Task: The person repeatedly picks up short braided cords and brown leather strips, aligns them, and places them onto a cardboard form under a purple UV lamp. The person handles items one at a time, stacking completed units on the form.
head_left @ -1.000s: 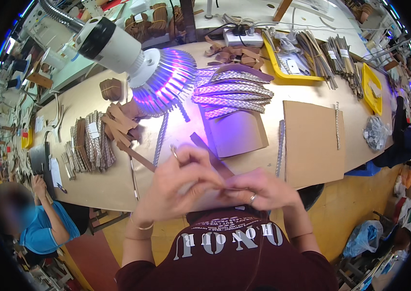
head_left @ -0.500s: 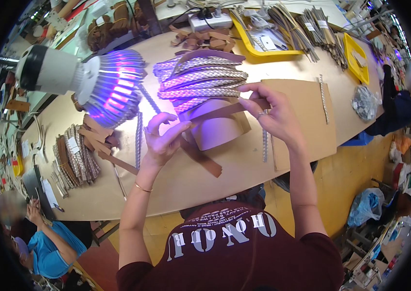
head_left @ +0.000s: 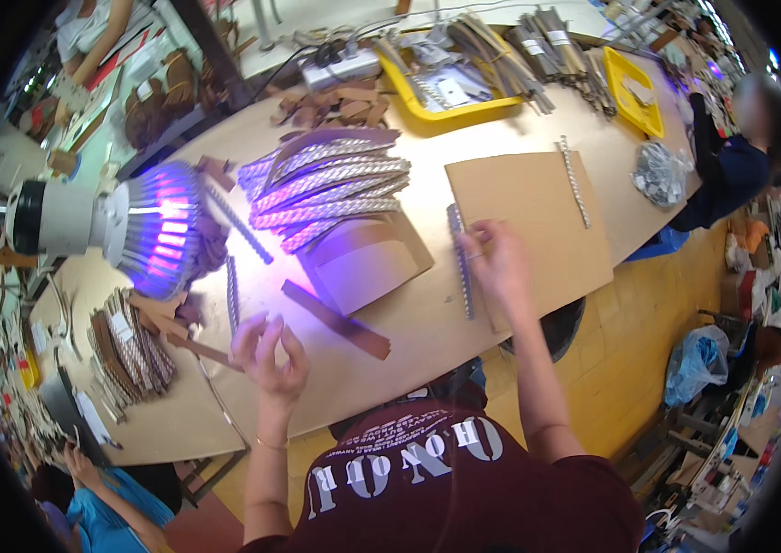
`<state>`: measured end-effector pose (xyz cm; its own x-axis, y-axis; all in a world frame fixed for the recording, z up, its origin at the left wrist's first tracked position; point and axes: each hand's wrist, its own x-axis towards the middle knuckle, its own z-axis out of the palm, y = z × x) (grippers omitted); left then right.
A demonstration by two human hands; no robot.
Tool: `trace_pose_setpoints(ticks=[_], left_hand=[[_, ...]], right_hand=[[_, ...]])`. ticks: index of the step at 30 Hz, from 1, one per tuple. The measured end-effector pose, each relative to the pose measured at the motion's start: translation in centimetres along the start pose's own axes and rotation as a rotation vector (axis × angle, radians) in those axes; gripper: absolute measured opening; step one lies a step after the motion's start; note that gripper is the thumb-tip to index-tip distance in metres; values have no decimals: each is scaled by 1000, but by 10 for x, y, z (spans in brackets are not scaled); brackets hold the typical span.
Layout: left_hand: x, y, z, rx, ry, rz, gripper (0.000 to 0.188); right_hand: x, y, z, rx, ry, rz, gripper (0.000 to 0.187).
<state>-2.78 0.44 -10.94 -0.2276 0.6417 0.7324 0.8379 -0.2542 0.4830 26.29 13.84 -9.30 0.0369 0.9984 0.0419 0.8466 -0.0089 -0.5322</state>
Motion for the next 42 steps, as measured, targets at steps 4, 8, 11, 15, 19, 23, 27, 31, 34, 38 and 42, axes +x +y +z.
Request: trace_pose_setpoints(ticks=[4,8,11,15,19,23,27,31,34,38,42], left_hand=[[-14,34,1,-79,-65,-19,25],[-18,67,5,-356,-342,-219,25],[-20,96,18,-619,-594,-654,26],[-16,114,34,-1038,-610,-1007,25],[-13,110,36,-1173,-603,-1082,26],[-20,101,32,-1353,-448,-1217,27],[-28,96,22,-1352,-332,-1304,25],[-30,88,10,-1025,-354,-1244,24],[-31,80,-1,-990,-332,-1298,24],[-36,76,-13,-1059,-297,-1452,22],[-41,68,-13,-1255,-243,-1580,20]], right_hand=[[-7,-10,15,51,-10,57,26],[-7,-11,-7,802,-179,345,18],[-18,-12,-27,1232,-161,391,15],[-29,-16,-35,1327,-131,346,15],[-40,-19,-24,1295,-57,326,15],[-54,-22,-9,1235,-51,291,15],[-63,-29,2,1262,-144,226,14],[-66,-35,12,1282,-236,158,16],[-63,-35,16,1254,-223,179,16],[-68,-33,22,1173,-220,224,12],[-80,-28,29,1031,-186,264,12]])
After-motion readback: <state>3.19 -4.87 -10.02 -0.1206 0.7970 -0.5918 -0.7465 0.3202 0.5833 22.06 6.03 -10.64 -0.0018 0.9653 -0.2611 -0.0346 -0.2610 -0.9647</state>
